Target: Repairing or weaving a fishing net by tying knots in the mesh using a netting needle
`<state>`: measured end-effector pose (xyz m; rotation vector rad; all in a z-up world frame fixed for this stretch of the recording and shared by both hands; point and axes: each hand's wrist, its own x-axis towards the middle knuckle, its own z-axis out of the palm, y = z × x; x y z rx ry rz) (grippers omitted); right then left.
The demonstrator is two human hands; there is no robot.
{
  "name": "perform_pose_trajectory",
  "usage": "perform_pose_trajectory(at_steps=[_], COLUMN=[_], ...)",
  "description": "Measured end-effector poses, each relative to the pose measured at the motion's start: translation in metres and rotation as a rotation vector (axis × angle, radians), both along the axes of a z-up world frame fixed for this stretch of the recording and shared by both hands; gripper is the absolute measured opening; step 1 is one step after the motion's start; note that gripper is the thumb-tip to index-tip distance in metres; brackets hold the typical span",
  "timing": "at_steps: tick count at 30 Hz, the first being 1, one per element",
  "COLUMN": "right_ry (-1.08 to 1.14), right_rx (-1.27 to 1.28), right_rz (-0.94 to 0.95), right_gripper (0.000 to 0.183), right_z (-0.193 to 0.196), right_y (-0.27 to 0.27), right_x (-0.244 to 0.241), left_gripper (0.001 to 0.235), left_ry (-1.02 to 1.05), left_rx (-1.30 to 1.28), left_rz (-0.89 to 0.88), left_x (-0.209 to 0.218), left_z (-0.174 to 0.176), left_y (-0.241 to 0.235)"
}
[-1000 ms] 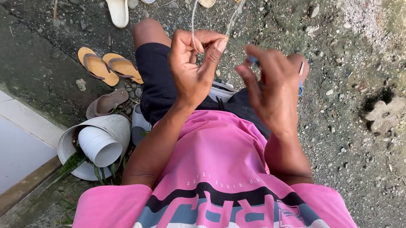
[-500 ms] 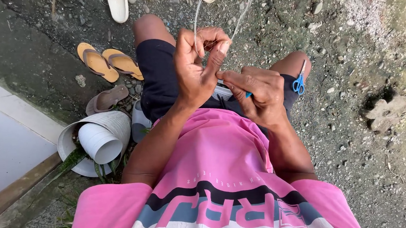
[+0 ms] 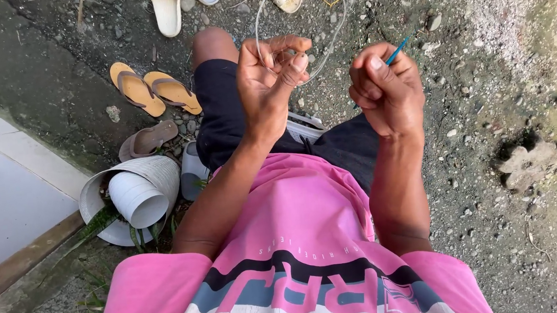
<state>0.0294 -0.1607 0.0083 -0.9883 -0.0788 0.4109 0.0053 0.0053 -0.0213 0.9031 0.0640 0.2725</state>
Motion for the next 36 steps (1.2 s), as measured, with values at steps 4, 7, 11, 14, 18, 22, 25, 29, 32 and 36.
perform_pose_trajectory(at_steps=[4, 7, 11, 14, 18, 22, 25, 29, 32, 36], right_ry=[-0.181, -0.522, -0.979, -1.138, -1.393, -1.424, -1.416, -1.382, -1.386, -1.338], right_rx=[-0.243, -0.532, -0.987, -1.072, -1.025, -1.330, -1.300, -1.185, -0.987, -0.882], right_rz=[0.012, 0.147, 0.237, -0.168, -0.258, -0.164, -0.107, -0.062, -0.013, -0.025], right_gripper=[0.016, 0.020, 0.059, 0.041, 0.028, 0.022, 0.017, 0.012, 0.011, 0.020], right_z=[0.013, 0.049, 0.092, 0.071, 0.039, 0.032, 0.043, 0.046, 0.040, 0.030], right_y=[-0.008, -0.005, 0.016, 0.018, 0.002, 0.008, 0.017, 0.020, 0.019, 0.023], right_x=[-0.010, -0.015, -0.018, -0.004, 0.018, 0.026, 0.024, 0.027, 0.032, 0.036], left_gripper=[0.038, 0.045, 0.042, 0.039, 0.039, 0.036, 0.035, 0.034, 0.031, 0.031], left_ry=[-0.098, -0.107, -0.077, -0.006, 0.102, 0.094, 0.114, 0.100, 0.089, 0.134], left_rx=[-0.015, 0.104, 0.083, -0.106, -0.197, -0.193, -0.215, -0.230, -0.263, -0.441], left_rz=[-0.008, 0.042, 0.160, 0.106, 0.147, 0.163, 0.148, 0.112, 0.056, -0.077], left_x=[0.001, -0.001, 0.000, 0.002, 0.001, -0.002, -0.005, -0.005, -0.008, -0.006], left_z=[0.005, 0.014, 0.026, 0.023, 0.009, 0.006, 0.006, 0.006, 0.002, -0.008], left_y=[-0.002, -0.006, -0.015, -0.014, -0.015, -0.017, -0.016, -0.017, -0.018, -0.019])
